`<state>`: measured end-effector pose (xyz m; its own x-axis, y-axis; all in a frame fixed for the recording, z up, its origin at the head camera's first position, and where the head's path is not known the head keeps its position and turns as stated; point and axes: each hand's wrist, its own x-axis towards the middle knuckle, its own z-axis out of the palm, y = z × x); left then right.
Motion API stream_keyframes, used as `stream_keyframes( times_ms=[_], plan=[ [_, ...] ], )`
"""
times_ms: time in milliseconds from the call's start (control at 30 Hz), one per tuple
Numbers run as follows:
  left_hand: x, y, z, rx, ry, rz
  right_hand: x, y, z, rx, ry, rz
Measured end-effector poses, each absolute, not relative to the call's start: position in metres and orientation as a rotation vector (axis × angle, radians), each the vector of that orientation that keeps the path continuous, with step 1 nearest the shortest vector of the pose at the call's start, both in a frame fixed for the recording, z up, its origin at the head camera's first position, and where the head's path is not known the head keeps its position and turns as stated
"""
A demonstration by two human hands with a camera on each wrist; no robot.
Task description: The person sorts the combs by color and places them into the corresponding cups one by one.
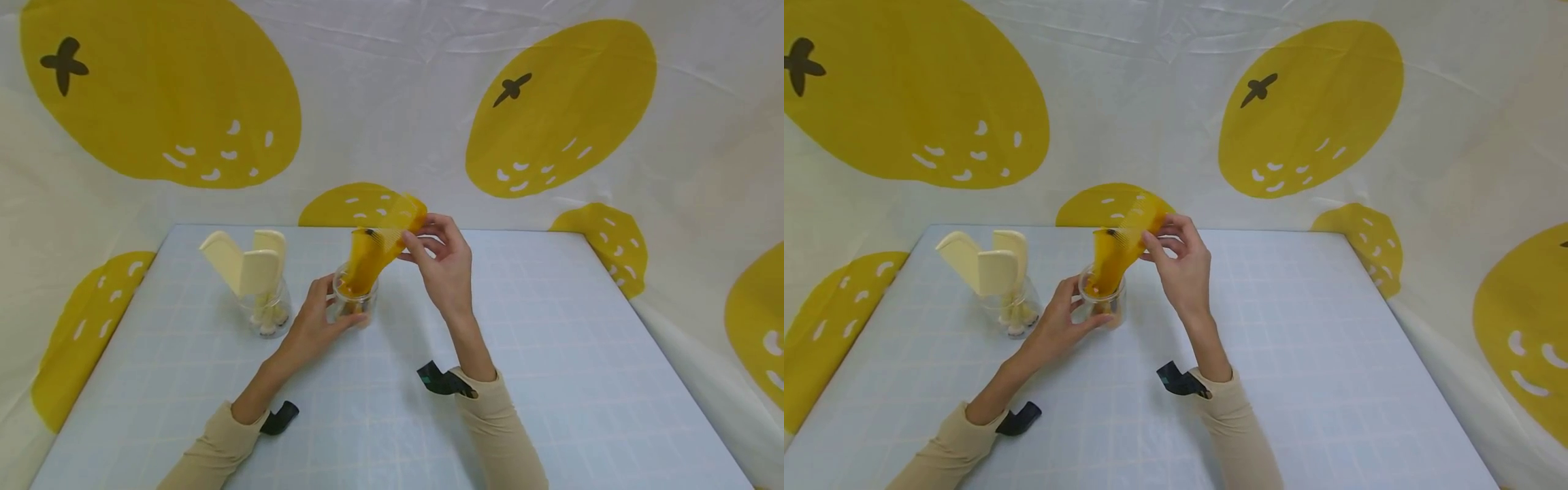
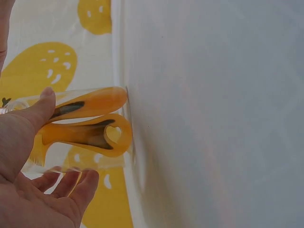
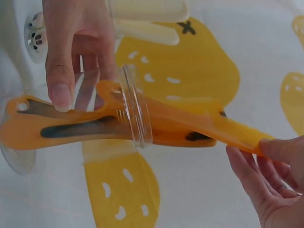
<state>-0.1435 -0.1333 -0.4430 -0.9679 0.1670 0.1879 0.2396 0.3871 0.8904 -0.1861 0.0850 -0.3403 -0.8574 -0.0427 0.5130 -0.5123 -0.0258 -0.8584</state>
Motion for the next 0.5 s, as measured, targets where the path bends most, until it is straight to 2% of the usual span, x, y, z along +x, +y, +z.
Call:
stream_keyframes(
  times_ms=[500],
  plan=[
    [-0.1438,-0.1324,-0.4423,-0.365,-2.567,-1.663,-0.1829,0.0788,-0.345,0.745,-2.161,1.793]
  ],
)
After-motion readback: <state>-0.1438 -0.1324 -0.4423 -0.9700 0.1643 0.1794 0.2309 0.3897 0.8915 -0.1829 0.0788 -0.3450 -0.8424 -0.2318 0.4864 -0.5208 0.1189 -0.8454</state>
